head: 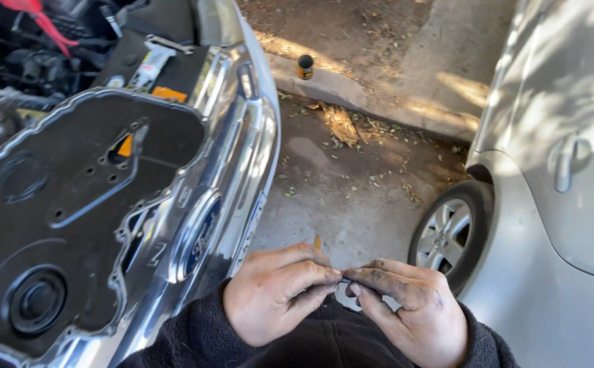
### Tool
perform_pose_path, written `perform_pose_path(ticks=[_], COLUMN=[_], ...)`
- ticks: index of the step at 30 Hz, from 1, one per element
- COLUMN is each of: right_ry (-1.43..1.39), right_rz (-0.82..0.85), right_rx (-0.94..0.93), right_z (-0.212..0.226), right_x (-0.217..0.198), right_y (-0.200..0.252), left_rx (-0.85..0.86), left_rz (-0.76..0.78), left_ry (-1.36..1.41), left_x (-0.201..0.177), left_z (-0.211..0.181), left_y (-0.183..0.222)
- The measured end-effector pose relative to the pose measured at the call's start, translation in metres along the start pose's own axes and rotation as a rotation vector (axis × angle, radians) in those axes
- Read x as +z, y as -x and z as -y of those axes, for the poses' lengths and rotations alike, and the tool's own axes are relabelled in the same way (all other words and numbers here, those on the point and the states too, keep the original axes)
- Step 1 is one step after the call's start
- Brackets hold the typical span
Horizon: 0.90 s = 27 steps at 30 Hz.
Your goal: The person works on a car with the hood open, using a ratchet on components in the engine bay, then handles and cleans small bolts one at a time by hand, picking them from a rag on the bumper and rubbing each bolt between the fingers before setting it aside.
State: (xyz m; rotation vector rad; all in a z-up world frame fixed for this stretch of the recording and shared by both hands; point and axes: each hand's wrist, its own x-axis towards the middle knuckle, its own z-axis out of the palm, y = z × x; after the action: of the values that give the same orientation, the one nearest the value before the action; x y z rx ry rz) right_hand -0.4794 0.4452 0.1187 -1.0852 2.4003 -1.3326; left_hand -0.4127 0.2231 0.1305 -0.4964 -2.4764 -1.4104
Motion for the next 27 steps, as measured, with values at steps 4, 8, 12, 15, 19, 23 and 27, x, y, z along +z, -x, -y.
perform_pose_path(ticks=[4,8,12,15,19,23,27], right_ry=[0.029,0.023,0.035,0.011,-0.015,-0.127,-0.678], right_rz=[-0.005,-0.043,-0.054,-0.037,-0.036,0.000,0.007], right_rx=[0.037,0.114,0.138,0.157,0.117,0.112,0.002], right_z=[-0.014,-0.026,-0.037,-0.043,-0.048,-0.052,-0.126], right_x=[-0.017,-0.030,-0.039,-0.042,-0.045,-0.048,-0.062], right_y=[0.008,0.015,0.018,0.018,0.015,0.009,0.006], left_rx=[0.013,0.008,0.025,0.036,0.045,-0.007,-0.139], left_rz=[0.096,0.146,0.167,0.198,0.214,0.224,0.128], left_ry=[0.013,0.075,0.091,0.094,0.124,0.302,0.523], left_x=[0.018,0.033,0.043,0.046,0.049,0.049,0.047], left_z=[0.009,0.014,0.016,0.020,0.026,0.026,0.030], left_y=[-0.018,-0.034,-0.046,-0.052,-0.055,-0.055,-0.052])
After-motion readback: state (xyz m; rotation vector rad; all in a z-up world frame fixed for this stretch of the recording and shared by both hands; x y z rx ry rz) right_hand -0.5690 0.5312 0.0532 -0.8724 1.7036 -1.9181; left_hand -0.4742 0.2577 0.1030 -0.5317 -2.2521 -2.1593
